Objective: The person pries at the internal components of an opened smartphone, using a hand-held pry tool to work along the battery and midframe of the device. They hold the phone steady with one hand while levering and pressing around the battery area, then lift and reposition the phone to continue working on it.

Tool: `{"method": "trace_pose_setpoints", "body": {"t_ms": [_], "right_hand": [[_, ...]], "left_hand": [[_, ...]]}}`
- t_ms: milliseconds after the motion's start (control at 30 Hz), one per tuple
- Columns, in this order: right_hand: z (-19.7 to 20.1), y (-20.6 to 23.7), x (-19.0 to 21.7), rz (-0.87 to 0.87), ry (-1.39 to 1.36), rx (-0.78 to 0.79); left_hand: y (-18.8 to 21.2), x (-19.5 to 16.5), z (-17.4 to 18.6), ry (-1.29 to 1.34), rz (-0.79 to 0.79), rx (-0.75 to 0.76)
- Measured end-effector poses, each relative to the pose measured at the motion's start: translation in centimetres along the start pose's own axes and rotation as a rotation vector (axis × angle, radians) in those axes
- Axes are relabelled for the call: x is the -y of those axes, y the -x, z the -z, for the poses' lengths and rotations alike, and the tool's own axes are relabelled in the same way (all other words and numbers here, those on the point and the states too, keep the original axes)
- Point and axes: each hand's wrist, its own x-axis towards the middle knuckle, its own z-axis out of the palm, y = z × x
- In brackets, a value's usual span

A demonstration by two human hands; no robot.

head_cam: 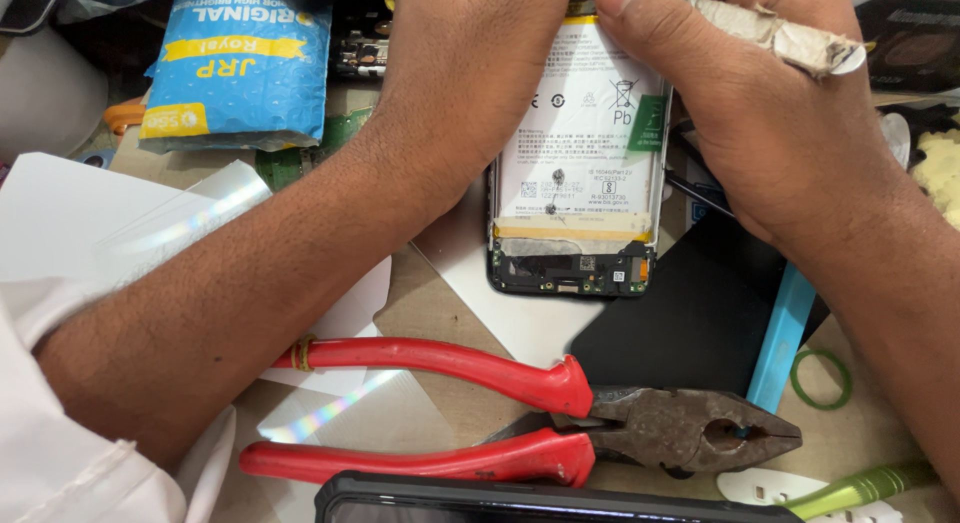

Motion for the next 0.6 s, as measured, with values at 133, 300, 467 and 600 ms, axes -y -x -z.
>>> {"method": "trace_pose_setpoints", "body": {"t_ms": [133, 300, 467, 600], "right_hand": [[0.0, 0.0, 0.0, 0.0, 0.01, 0.0], [0.0, 0.0, -0.1, -0.003, -0.013, -0.005], [0.0, 0.0, 0.0, 0.011, 0.008, 0.001], [0.1, 0.1, 0.0, 0.01, 0.051, -0.001]], "left_hand": [[0.0, 0.1, -0.1, -0.008, 0.045, 0.01], [0.1, -0.5, 0.1, 0.14, 0.136, 0.006], [-0.1, -1.0, 0.2, 0.098, 0.196, -0.003], [0.0, -1.1, 0.2, 0.11, 0.178, -0.021]]}}
